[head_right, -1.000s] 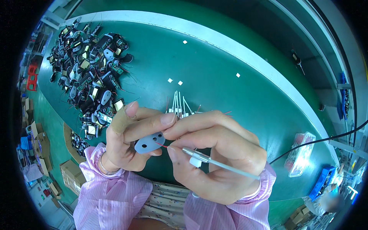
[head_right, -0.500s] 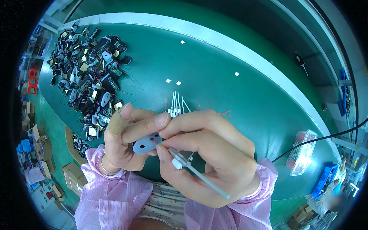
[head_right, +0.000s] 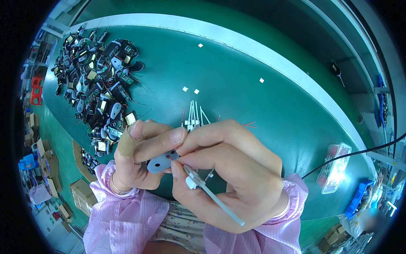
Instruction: The person assembles electronic components, wires, circuit boards, and plastic housings at a factory workstation. The assembly is performed with a soldering iron.
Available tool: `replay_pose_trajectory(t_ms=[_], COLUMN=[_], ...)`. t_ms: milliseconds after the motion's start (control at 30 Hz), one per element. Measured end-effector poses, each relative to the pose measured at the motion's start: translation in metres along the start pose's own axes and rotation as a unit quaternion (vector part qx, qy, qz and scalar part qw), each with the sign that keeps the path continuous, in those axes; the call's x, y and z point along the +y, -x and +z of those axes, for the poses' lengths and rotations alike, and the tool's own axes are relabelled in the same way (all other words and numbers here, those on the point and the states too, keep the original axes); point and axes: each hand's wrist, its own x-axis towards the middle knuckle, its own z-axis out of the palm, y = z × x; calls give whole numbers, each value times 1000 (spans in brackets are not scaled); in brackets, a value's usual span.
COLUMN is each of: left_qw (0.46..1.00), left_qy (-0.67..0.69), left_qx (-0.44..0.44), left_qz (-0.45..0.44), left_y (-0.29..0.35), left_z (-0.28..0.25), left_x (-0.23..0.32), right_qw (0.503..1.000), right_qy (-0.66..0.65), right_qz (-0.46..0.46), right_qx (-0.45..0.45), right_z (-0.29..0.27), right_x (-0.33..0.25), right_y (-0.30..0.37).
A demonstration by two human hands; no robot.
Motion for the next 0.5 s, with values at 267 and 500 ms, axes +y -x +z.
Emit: replay_pose_trajectory(t_ms=[267, 500], left_qw=[1000, 1000], left_qy=[-4, -22], left_qx=[15, 9], left_qz=[-2, -1], left_y=[-1, -1], left_z=[1, 0], left_x=[2, 4], right_qw=[1000, 1000], right_qy=[-9, -7], right_qz=[4, 12], right_qx=[-4, -6], right_z=[0, 0], right_x=[-3, -3], right_y=[1, 2])
